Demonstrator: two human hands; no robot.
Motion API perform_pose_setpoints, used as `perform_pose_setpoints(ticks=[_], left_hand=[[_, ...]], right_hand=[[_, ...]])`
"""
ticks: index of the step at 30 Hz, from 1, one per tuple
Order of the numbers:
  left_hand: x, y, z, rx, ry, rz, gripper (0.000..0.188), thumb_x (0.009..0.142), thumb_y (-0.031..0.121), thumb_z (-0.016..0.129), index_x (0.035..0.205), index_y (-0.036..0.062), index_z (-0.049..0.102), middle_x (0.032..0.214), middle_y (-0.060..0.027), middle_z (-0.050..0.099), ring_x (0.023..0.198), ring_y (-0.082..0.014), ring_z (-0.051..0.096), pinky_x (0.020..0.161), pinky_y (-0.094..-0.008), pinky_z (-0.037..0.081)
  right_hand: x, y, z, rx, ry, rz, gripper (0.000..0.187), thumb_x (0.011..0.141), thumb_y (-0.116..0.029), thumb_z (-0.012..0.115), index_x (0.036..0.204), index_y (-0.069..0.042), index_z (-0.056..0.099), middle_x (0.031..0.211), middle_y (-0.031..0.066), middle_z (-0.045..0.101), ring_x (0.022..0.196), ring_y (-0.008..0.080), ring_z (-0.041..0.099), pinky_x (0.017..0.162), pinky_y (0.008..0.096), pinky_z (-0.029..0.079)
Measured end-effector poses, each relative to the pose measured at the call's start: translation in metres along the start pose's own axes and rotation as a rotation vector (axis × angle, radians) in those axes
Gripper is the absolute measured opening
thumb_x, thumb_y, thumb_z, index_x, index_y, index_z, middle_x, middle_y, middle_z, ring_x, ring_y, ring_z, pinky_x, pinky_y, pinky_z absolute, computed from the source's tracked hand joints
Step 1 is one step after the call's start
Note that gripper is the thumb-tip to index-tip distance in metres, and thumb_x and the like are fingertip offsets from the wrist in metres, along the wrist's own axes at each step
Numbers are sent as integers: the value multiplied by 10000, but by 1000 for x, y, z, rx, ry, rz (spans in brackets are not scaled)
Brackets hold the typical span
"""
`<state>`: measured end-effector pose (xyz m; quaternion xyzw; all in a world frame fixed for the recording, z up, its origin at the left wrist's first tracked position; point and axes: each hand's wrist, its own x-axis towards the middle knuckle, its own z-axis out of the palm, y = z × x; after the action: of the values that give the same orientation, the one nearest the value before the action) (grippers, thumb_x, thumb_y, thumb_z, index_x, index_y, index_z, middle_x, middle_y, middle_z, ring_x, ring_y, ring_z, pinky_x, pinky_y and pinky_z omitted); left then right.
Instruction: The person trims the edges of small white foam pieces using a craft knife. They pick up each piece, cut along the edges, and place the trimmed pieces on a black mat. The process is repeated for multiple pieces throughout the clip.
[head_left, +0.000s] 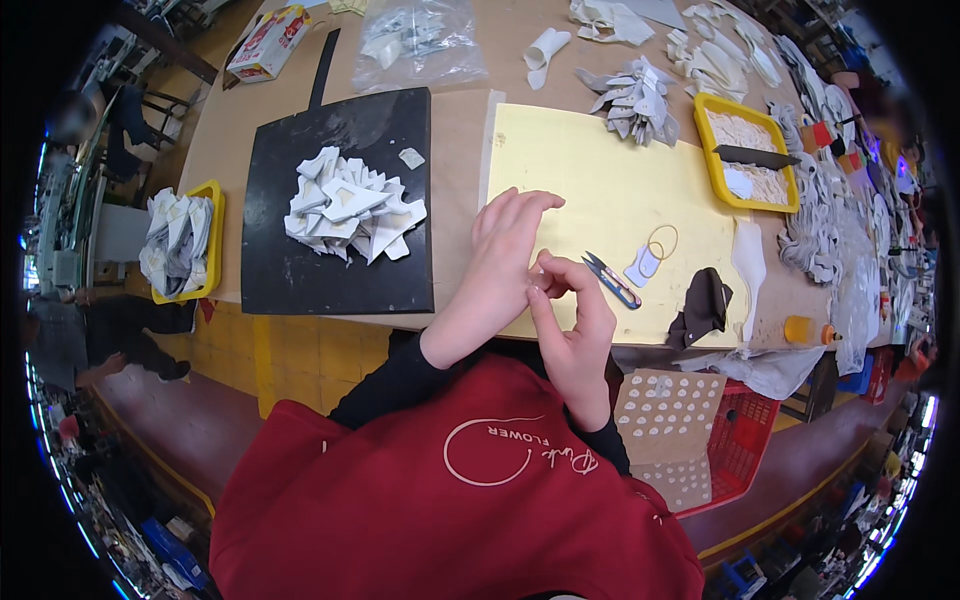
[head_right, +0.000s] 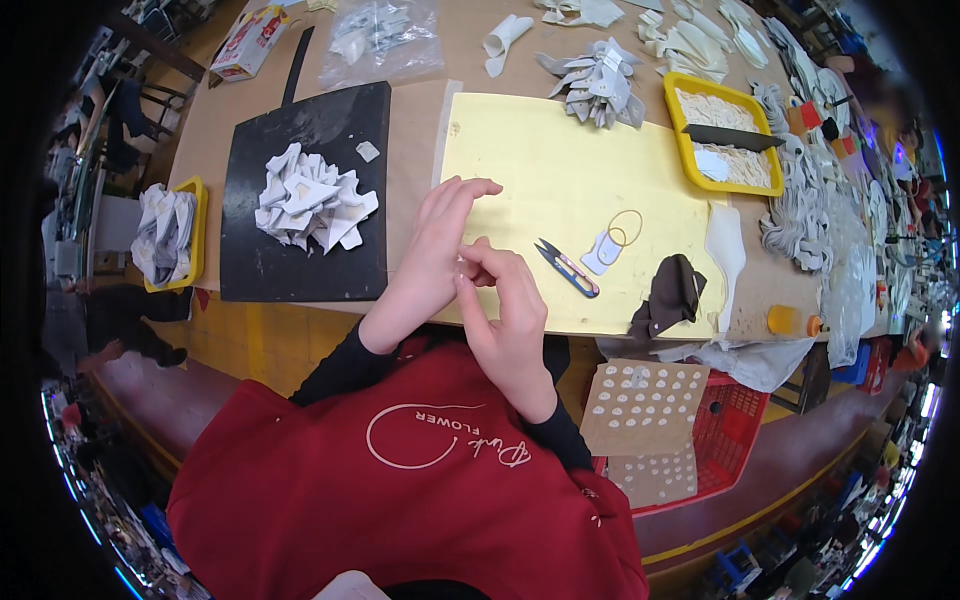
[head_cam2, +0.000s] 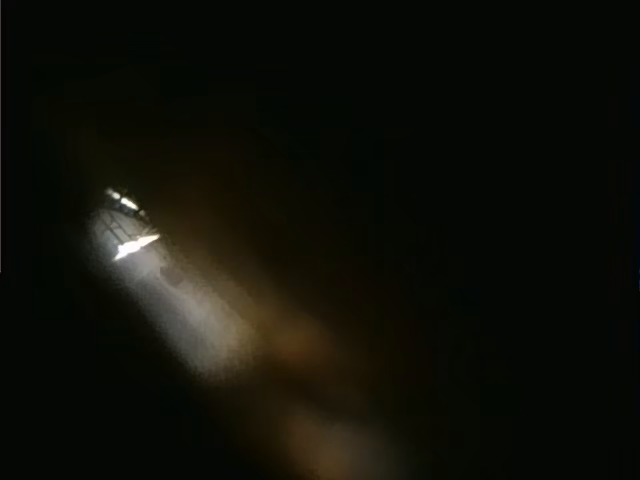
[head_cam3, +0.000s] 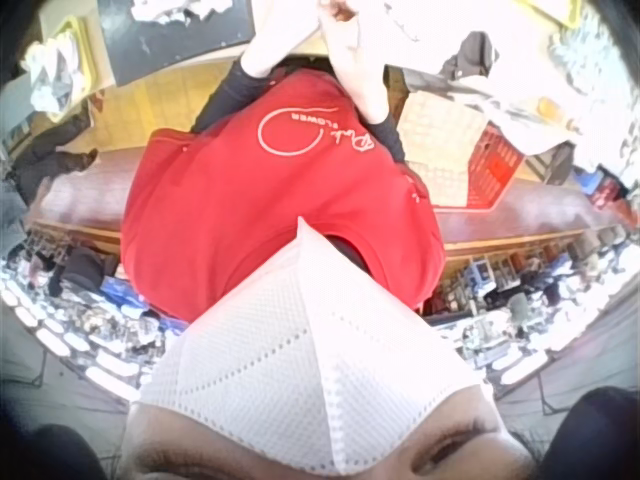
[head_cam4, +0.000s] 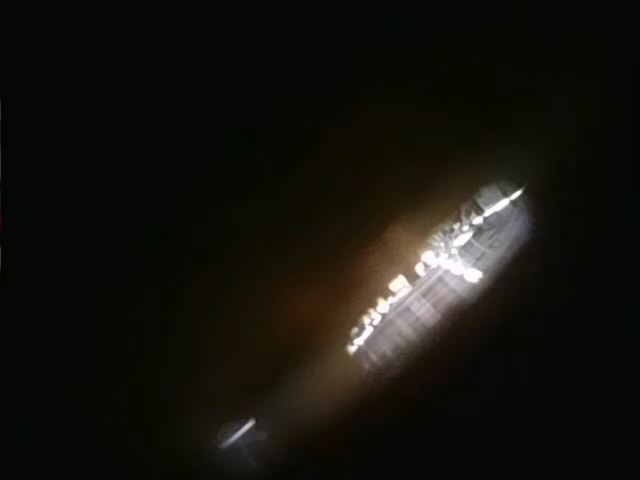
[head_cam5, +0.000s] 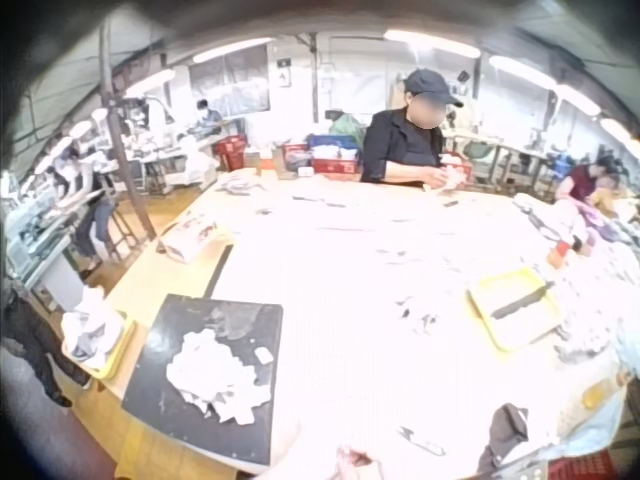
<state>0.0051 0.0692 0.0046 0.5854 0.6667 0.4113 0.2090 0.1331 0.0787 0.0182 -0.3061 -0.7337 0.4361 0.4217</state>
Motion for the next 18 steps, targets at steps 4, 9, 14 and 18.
perform_pose_setpoints(ticks=[4,9,14,18], left_hand=[[-2,-3,-1,-28,26,-46,541,759,83,595,1281,81,450,1271,-161,494,1307,-421,341,1086,-485,276],[-1,4,-8,-67,-6,-96,540,788,63,600,1305,98,447,1326,-184,470,1341,-417,319,1094,-475,296],[-2,5,-8,-72,0,-94,554,780,41,597,1308,96,441,1332,-184,466,1352,-417,305,1092,-470,298],[-3,4,-5,-3,81,-33,542,779,37,610,1292,75,440,1262,-159,495,1296,-422,346,1075,-498,276]], right_hand=[[-5,4,4,120,21,5,220,839,93,603,1040,16,560,895,111,600,775,191,583,713,288,477],[-9,5,2,259,59,49,242,856,72,606,1074,6,526,939,95,575,808,161,548,756,275,453],[-8,0,2,150,-19,75,319,847,55,631,1140,2,519,950,49,527,853,123,495,790,258,413],[-4,-3,2,82,-53,95,361,839,55,633,1182,15,526,932,44,527,832,119,483,785,254,414]])
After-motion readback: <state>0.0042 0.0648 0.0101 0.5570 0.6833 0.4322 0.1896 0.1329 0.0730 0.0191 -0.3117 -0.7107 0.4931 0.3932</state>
